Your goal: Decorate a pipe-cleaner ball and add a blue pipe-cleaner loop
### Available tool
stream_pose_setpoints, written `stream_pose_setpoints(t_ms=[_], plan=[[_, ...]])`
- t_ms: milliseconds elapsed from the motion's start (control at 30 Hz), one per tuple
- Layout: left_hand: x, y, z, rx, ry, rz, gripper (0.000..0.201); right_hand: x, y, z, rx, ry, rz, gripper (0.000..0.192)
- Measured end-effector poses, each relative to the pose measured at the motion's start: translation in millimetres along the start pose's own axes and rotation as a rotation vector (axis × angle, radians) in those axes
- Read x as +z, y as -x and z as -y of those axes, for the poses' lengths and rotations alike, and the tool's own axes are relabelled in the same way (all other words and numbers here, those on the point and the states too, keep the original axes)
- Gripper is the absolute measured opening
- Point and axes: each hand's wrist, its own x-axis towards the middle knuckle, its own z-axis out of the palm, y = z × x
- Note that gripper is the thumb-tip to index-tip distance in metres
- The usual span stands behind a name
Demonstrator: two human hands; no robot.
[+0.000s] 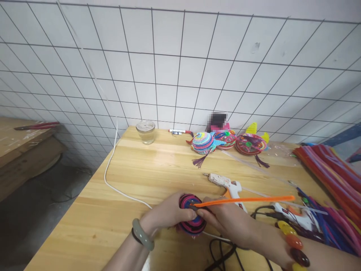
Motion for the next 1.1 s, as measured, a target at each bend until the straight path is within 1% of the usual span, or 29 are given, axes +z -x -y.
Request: stream_pose_setpoints(t_ms=[133,267,400,567,667,733,833,967,1100], plan=[[-0.8,3.0,-1.5,-0.037,-0.024,-0.024,0.036,-2.1,1.8,4.1,0.01,-0.023,-0.029,0.025],[-0.9,5.4,-1.4,-0.075,-0.086,-0.077,0.043,-4.9,6.7,10.3,0.04,-0.053,-0.034,0.024],[0.9,4.4,1.2,-0.025,-0.074,-0.081,0.045,-6.7,11.6,13.8,0.05,-0.093,-0.033,0.024],[3.8,1.3,5.0,0.037,-0.078,-0.086,0.044,-4.5,17.1,11.1,0.062,-0.1,-0.051,0.028],[5.1,1.2,3.0,0.058,-0.079,-0.081,0.042,-1.1,18.7,8.1,0.074,-0.087,-0.032,0.028],[5.4,1.4,0.8,0.071,-0.099,-0.055,0.038,0.1,18.2,6.4,0.078,-0.083,-0.011,0.028],[5.0,0.6,0.1,0.073,-0.141,-0.012,0.034,-0.9,15.1,4.3,0.048,-0.116,-0.009,0.027],[4.1,-2.7,4.9,0.047,-0.127,-0.003,0.036,-3.6,11.0,0.7,-0.021,-0.191,-0.021,0.026],[4.0,-4.4,6.0,0.098,-0.128,-0.007,0.034,-2.1,9.9,-4.2,-0.033,-0.177,-0.022,0.025]])
